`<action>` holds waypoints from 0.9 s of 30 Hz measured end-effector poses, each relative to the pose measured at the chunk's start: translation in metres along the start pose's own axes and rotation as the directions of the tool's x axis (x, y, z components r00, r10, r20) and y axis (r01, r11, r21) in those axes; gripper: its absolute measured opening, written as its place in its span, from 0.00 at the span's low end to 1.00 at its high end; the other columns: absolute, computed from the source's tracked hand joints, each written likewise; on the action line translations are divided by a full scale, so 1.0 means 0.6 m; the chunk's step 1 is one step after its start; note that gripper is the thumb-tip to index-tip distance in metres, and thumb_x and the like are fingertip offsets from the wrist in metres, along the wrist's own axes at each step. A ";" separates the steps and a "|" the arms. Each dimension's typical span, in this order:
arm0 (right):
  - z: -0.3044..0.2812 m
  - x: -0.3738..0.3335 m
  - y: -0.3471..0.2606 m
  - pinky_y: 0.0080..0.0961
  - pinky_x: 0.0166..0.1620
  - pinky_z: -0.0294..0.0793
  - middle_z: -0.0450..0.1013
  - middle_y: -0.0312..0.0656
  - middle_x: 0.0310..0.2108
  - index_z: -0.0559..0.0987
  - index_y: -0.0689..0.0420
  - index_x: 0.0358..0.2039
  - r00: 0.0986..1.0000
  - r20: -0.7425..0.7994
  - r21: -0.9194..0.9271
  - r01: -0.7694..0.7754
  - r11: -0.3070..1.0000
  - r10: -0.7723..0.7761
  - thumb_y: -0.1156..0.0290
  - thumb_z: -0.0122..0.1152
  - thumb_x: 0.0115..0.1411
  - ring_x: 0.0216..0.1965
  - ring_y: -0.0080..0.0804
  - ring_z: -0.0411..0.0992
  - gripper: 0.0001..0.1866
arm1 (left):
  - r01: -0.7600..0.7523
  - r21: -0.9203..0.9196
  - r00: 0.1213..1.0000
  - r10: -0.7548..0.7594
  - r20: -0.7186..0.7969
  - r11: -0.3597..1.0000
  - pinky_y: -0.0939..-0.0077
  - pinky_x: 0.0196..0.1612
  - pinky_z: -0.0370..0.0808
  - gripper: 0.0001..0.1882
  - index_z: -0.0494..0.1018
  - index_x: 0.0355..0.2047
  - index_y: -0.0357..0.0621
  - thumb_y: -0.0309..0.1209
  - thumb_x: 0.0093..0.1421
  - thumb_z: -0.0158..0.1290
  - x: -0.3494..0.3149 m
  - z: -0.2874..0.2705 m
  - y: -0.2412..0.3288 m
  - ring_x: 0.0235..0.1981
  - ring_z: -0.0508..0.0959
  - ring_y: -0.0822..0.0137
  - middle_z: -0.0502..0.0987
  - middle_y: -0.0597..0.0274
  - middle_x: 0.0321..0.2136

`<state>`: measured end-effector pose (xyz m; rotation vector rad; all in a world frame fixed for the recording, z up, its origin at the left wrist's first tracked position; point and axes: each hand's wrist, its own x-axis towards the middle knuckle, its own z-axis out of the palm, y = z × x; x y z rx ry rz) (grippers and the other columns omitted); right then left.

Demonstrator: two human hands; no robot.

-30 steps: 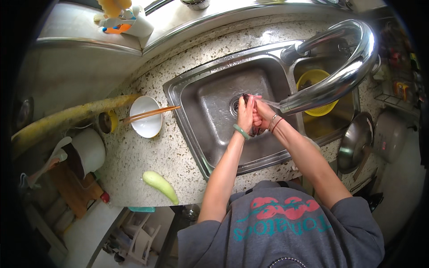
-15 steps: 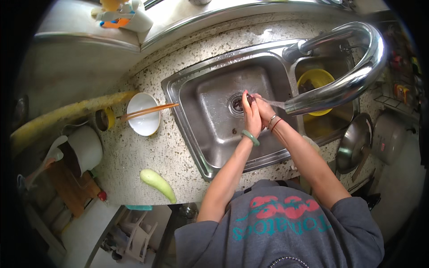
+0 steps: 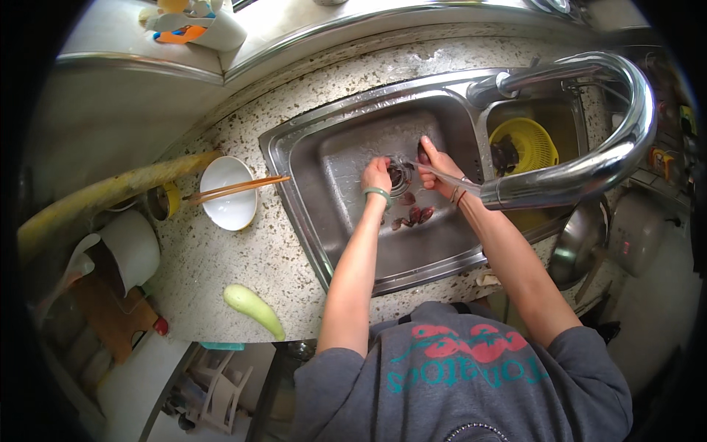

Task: The person stands at a kitchen sink and washes small, dark, round food items under running water. They handle the items individually, rubbing them between their fingers and rinsing them before placing them into a yellow colander in the sink. The person also briefly rinses a small metal strainer and a white bowl during the process.

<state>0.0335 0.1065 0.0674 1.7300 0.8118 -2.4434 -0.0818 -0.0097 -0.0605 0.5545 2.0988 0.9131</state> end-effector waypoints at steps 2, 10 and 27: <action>-0.015 0.004 0.005 0.16 0.16 0.56 0.57 0.29 0.11 0.67 0.54 0.24 1.000 0.008 0.002 0.029 1.000 -0.029 0.46 0.43 0.60 0.11 0.18 0.56 0.23 | -0.205 0.435 0.978 0.173 0.112 0.877 0.60 0.37 0.73 0.16 0.68 0.46 0.48 0.37 0.59 0.44 -0.021 0.017 -0.022 0.32 0.77 0.55 0.76 0.54 0.35; -0.037 0.034 0.069 0.23 0.28 0.74 0.73 0.36 0.25 0.73 0.59 0.38 0.988 -0.132 -0.044 0.079 0.996 -0.084 0.69 0.47 0.58 0.23 0.22 0.69 0.11 | 0.038 0.654 0.958 -0.215 0.192 0.756 0.59 0.38 0.73 0.17 0.66 0.47 0.45 0.36 0.59 0.42 -0.032 0.039 -0.027 0.35 0.77 0.51 0.77 0.47 0.31; -0.028 0.068 0.074 0.15 0.24 0.65 0.70 0.33 0.27 0.72 0.58 0.44 0.925 -0.081 -0.505 0.282 0.816 -0.370 0.64 0.60 0.52 0.22 0.17 0.65 0.20 | 0.257 -0.505 0.961 -0.160 0.227 0.824 0.73 0.15 0.63 0.12 0.61 0.28 0.47 0.40 0.61 0.44 -0.036 0.064 0.040 0.15 0.69 0.65 0.67 0.62 0.16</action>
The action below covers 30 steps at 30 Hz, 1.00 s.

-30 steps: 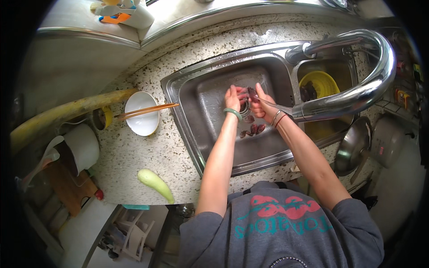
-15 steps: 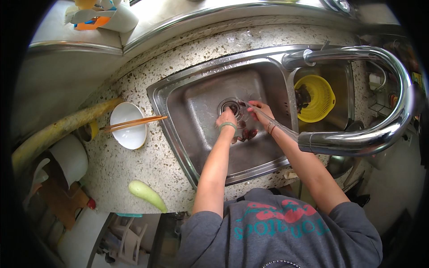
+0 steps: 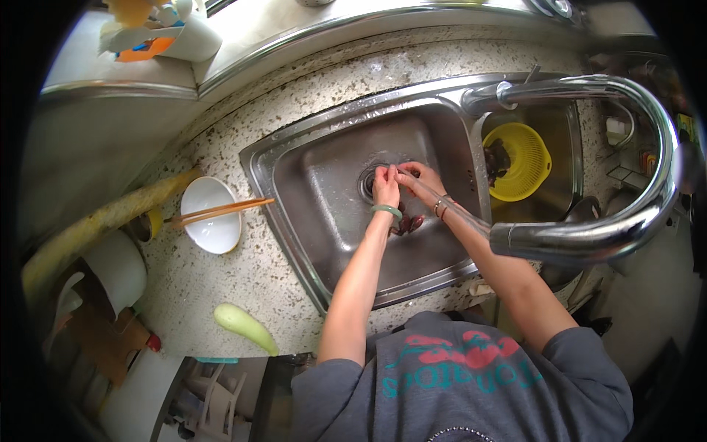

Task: The person stands at a kitchen sink and washes small, dark, round food items under running water. They handle the items individually, rubbing them between their fingers and rinsing them before placing them into a yellow colander in the sink. The person also briefly rinses a small metal strainer and a white bowl during the process.

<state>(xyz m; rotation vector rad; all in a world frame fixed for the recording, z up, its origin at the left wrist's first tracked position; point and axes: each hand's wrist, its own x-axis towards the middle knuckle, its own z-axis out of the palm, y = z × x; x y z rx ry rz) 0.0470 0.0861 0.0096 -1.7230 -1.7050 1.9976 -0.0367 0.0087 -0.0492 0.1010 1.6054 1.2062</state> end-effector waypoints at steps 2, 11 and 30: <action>0.010 -0.027 -0.038 0.14 0.22 0.62 0.69 0.31 0.22 0.74 0.60 0.38 0.994 0.043 0.253 -0.110 0.961 0.102 0.65 0.60 0.53 0.20 0.16 0.63 0.15 | 0.212 -0.305 0.977 -0.206 0.051 0.928 0.80 0.10 0.56 0.13 0.61 0.27 0.49 0.42 0.62 0.41 -0.026 -0.005 0.038 0.10 0.62 0.75 0.63 0.69 0.12; 0.061 -0.070 -0.092 0.15 0.17 0.57 0.65 0.31 0.15 0.69 0.54 0.19 0.978 -0.068 0.592 -0.119 0.797 0.197 0.66 0.53 0.58 0.14 0.17 0.60 0.12 | -0.450 0.251 0.837 0.503 -0.216 0.857 0.78 0.24 0.69 0.09 0.66 0.37 0.41 0.33 0.63 0.42 -0.121 0.007 0.113 0.22 0.70 0.76 0.72 0.64 0.22; 0.034 -0.134 -0.112 0.17 0.16 0.63 0.67 0.34 0.16 0.71 0.59 0.21 0.965 0.256 0.710 -0.224 0.667 0.052 0.69 0.55 0.57 0.13 0.20 0.63 0.10 | -0.185 0.288 0.968 0.225 -0.109 0.939 0.86 0.12 0.65 0.18 0.68 0.28 0.43 0.41 0.65 0.35 -0.150 -0.026 0.200 0.09 0.65 0.80 0.66 0.69 0.12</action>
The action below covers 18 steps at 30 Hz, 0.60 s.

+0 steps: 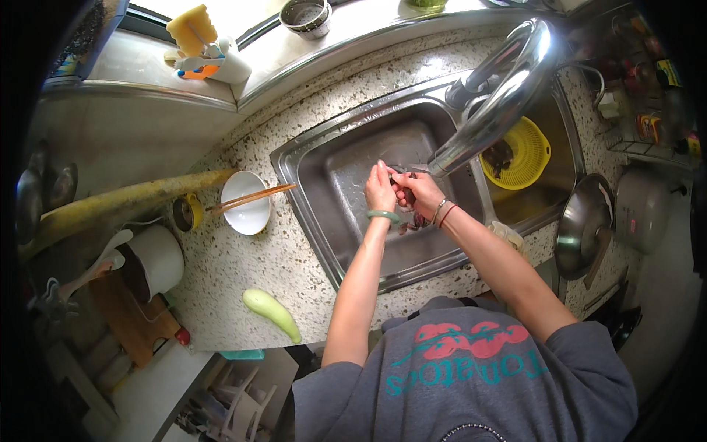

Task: The person stands at a kitchen sink and washes small, dark, round food items under running water. They handle the items individually, rubbing them between their fingers and rinsing them before placing them into a yellow colander in the sink. The person also briefly rinses a small metal strainer and a white bowl during the process.

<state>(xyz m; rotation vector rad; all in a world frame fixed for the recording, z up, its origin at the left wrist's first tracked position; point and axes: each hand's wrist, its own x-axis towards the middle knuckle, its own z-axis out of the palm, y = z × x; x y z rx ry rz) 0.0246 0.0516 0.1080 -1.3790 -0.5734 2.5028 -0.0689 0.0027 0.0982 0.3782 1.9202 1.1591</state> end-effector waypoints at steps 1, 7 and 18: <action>0.001 0.002 0.001 0.17 0.16 0.63 0.67 0.34 0.16 0.71 0.59 0.21 1.000 0.000 -0.009 0.006 1.000 -0.006 0.69 0.54 0.57 0.13 0.20 0.63 0.10 | -0.094 0.005 0.994 0.094 -0.052 0.996 0.86 0.13 0.66 0.20 0.69 0.29 0.43 0.43 0.66 0.35 0.020 0.001 -0.035 0.09 0.66 0.79 0.68 0.68 0.12; -0.027 0.035 -0.008 0.17 0.14 0.63 0.67 0.34 0.15 0.70 0.60 0.21 0.994 0.089 0.210 -0.085 0.974 0.068 0.74 0.51 0.56 0.13 0.19 0.63 0.08 | -0.084 -0.376 0.993 0.108 0.044 0.923 0.86 0.14 0.67 0.17 0.65 0.30 0.42 0.42 0.65 0.36 -0.008 0.030 -0.030 0.12 0.67 0.79 0.67 0.69 0.15; 0.015 0.007 -0.007 0.13 0.19 0.64 0.69 0.33 0.17 0.75 0.61 0.33 0.953 -0.046 -0.365 0.264 0.893 -0.300 0.67 0.58 0.55 0.16 0.15 0.64 0.11 | 0.119 -0.260 0.991 -0.098 0.093 0.958 0.81 0.13 0.60 0.21 0.68 0.28 0.40 0.43 0.66 0.35 0.013 0.008 -0.030 0.11 0.63 0.77 0.65 0.68 0.12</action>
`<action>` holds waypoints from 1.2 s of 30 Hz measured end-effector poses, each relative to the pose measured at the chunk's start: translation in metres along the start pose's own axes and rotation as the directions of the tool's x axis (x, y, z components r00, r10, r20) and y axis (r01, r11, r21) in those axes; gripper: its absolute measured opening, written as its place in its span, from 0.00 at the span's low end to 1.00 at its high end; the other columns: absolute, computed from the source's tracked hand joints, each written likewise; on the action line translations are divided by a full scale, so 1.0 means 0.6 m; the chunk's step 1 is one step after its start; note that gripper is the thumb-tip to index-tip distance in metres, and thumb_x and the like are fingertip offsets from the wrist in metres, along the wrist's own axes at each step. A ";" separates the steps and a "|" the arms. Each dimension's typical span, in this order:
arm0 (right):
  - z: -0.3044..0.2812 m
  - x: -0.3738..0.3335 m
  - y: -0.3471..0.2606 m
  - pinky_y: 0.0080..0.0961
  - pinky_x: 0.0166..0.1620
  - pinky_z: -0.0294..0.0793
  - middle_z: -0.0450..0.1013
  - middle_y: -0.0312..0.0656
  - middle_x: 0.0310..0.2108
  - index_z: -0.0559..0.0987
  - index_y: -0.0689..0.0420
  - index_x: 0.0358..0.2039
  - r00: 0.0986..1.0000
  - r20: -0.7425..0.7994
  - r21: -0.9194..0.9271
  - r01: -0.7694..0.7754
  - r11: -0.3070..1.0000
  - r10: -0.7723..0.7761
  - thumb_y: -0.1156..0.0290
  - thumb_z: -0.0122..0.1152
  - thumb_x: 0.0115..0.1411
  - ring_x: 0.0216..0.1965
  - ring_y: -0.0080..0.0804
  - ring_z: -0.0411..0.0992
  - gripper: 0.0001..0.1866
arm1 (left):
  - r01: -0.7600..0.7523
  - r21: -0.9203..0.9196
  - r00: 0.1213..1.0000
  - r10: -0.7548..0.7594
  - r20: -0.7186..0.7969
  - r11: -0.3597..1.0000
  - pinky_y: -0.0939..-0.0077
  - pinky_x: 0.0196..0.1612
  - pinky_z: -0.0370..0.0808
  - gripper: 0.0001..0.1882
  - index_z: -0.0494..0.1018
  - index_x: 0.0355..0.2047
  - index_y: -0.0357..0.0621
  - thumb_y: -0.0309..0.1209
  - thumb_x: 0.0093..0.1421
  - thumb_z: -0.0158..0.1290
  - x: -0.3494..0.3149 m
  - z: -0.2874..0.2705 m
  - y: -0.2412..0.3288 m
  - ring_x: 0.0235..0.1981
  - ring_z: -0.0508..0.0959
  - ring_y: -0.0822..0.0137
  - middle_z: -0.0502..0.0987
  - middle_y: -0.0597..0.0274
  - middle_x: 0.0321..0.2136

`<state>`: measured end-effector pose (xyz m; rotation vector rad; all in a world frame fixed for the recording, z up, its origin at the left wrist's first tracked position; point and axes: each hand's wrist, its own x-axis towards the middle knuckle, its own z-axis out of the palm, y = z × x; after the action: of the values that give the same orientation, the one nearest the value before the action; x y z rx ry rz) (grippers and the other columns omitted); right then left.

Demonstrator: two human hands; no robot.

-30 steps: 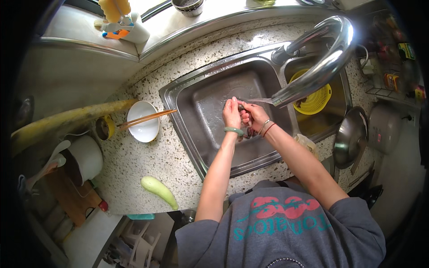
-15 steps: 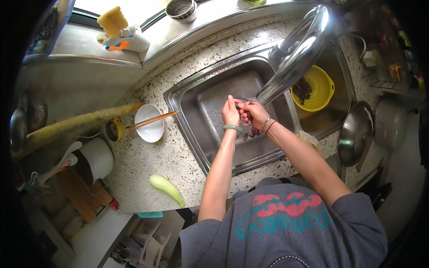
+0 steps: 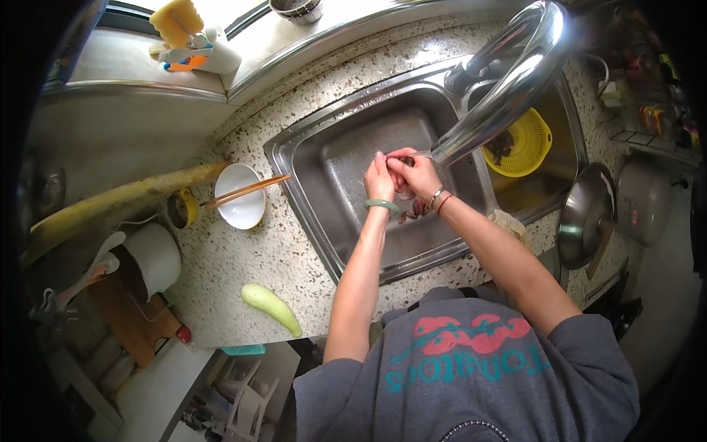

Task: The person stands at a kitchen sink and washes small, dark, round food items under running water. They handle the items individually, rubbing them between their fingers and rinsing them before placing them into a yellow colander in the sink. The person also briefly rinses a small metal strainer and a white bowl during the process.

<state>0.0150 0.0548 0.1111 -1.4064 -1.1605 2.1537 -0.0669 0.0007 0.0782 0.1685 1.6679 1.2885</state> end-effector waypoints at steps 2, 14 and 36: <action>-0.004 0.009 -0.004 0.13 0.19 0.64 0.68 0.32 0.16 0.75 0.60 0.31 0.994 -0.111 -0.203 -0.017 0.979 -0.006 0.65 0.58 0.55 0.15 0.15 0.64 0.11 | -0.055 0.079 0.998 0.053 0.031 0.995 0.83 0.17 0.63 0.18 0.70 0.36 0.37 0.38 0.66 0.36 0.018 -0.008 -0.036 0.14 0.65 0.78 0.67 0.68 0.14; -0.083 0.059 0.036 0.15 0.16 0.72 0.73 0.42 0.25 0.72 0.56 0.31 0.950 0.230 0.352 -0.282 0.892 0.209 0.65 0.54 0.58 0.20 0.25 0.73 0.08 | -0.283 0.833 0.884 -0.209 0.419 0.475 0.60 0.44 0.71 0.17 0.67 0.45 0.56 0.36 0.54 0.51 -0.012 0.011 -0.204 0.44 0.72 0.53 0.67 0.48 0.46; -0.047 0.035 -0.008 0.12 0.15 0.62 0.67 0.29 0.16 0.75 0.53 0.29 0.913 0.212 0.010 -0.358 0.934 0.348 0.56 0.56 0.57 0.16 0.15 0.65 0.14 | -0.010 0.114 1.000 0.007 0.025 0.993 0.74 0.25 0.71 0.29 0.77 0.28 0.42 0.51 0.64 0.33 0.045 0.002 -0.031 0.18 0.75 0.70 0.77 0.60 0.18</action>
<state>0.0289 0.0843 0.0968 -1.4934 -0.9686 2.6139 -0.0717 0.0103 0.0474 0.2591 1.7221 1.1939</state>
